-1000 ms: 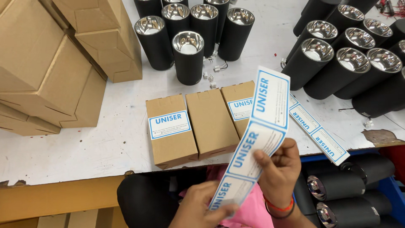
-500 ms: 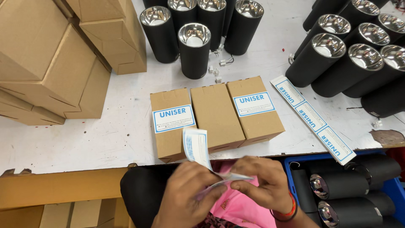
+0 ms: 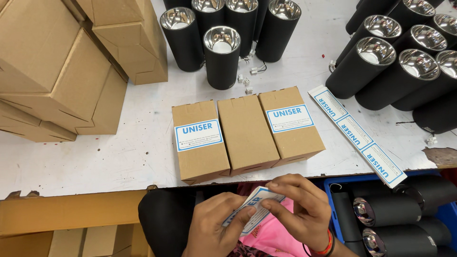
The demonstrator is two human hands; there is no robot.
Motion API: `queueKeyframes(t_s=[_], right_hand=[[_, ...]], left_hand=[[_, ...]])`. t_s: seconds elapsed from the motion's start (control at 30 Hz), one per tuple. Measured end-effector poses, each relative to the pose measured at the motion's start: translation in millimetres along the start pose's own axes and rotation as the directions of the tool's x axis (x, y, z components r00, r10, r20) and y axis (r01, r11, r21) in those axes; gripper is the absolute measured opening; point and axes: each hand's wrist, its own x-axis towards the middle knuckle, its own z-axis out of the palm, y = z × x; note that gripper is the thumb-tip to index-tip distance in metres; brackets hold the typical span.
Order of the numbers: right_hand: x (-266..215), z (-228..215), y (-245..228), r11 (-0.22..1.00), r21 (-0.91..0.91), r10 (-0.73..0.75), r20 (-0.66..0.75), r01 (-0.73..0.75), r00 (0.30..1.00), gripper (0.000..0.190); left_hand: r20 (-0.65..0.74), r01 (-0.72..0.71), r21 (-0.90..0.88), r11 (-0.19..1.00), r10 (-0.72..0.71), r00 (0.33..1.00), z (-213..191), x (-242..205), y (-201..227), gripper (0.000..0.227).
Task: The person applies adhesive labels to small cardboard boxes on a workbench. They peel the backing from each label, place it on a box, and smooth it down. Labeled boxes are then stacked and placed into a larger shipping carton.
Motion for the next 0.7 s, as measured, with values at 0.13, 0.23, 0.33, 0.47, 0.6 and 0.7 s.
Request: queueKeyframes(t_s=[0.13,0.23,0.33,0.47,0.6,0.7], right_hand=[[4.2,0.0,-4.2,1.000,0.009,0.003,-0.004,-0.002,1.000,0.040],[5.1,-0.1,-4.5,0.998,-0.046,-0.034,-0.004,0.034,0.999,0.040],[4.9,1.7,-4.9,0.995,-0.084,-0.057,-0.009,0.056,0.998,0.041],[5.0,3.1,-6.0,0.988,-0.135,-0.083,-0.016,0.080,0.996,0.039],[6.3,1.4,-5.3,0.985,-0.147,-0.095,-0.002,0.093,0.995,0.038],[6.5,0.7,-4.5,0.985,-0.147,-0.097,-0.001,0.095,0.995,0.038]], left_hand=[[-0.024,-0.115,0.043,0.992,0.116,0.993,0.6,0.1,-1.3,0.012],[-0.022,-0.111,0.040,0.993,0.112,0.993,1.9,0.0,-0.4,0.012],[-0.027,-0.100,0.031,0.994,0.101,0.994,3.9,-0.7,0.0,0.013],[-0.020,-0.084,0.015,0.996,0.084,0.996,5.6,-1.8,-0.8,0.013],[-0.018,-0.062,0.041,0.997,0.063,0.998,7.4,-2.4,-1.7,0.013],[-0.015,-0.061,0.050,0.997,0.062,0.998,8.8,-3.0,-0.7,0.013]])
